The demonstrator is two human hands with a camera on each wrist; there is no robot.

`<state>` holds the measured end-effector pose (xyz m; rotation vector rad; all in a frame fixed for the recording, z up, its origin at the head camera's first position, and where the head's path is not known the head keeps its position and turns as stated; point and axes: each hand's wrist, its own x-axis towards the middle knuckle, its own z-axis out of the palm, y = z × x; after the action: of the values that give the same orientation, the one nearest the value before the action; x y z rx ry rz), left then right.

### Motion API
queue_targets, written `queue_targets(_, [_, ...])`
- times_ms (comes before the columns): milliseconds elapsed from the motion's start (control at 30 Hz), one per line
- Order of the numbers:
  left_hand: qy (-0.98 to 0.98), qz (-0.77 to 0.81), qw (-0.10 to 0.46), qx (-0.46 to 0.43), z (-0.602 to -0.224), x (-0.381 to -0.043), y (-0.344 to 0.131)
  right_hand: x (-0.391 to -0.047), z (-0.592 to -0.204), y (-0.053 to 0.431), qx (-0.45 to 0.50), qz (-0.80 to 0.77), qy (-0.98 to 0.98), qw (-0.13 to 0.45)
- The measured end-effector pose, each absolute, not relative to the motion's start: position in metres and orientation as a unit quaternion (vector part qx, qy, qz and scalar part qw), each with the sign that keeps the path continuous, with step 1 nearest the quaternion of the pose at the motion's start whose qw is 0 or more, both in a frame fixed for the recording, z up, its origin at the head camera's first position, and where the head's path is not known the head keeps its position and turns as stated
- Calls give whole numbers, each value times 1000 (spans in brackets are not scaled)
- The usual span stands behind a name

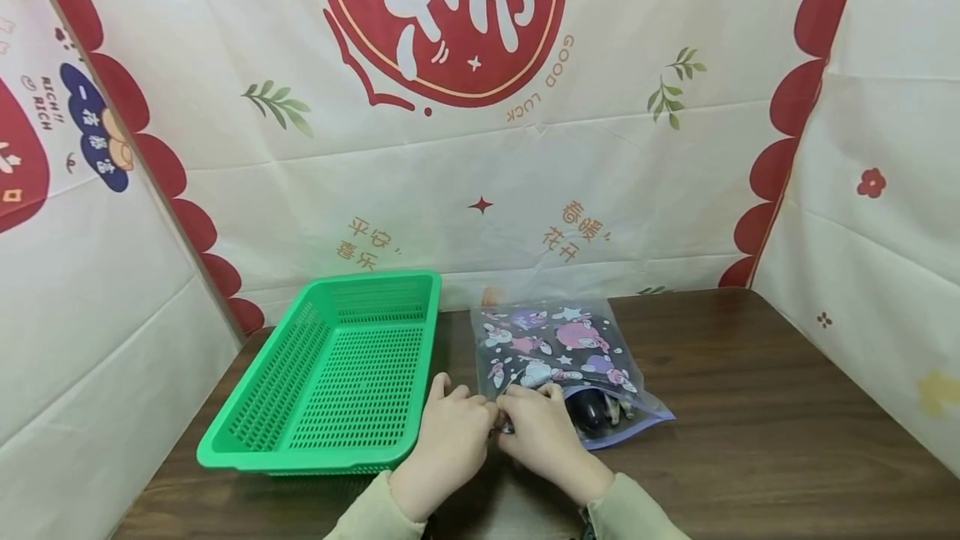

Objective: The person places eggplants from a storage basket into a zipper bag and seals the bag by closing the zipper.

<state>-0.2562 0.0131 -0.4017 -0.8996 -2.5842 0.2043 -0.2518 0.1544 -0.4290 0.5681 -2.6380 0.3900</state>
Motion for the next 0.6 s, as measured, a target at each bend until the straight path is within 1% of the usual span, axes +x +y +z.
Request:
queue_targets(400, [-920, 56, 210, -327, -402, -256, 10, -253, -428, 158, 212, 143, -946, 201])
queue_targets(600, [-921, 58, 204, -327, -403, -257, 11, -254, -427, 160, 217, 145, -944, 200])
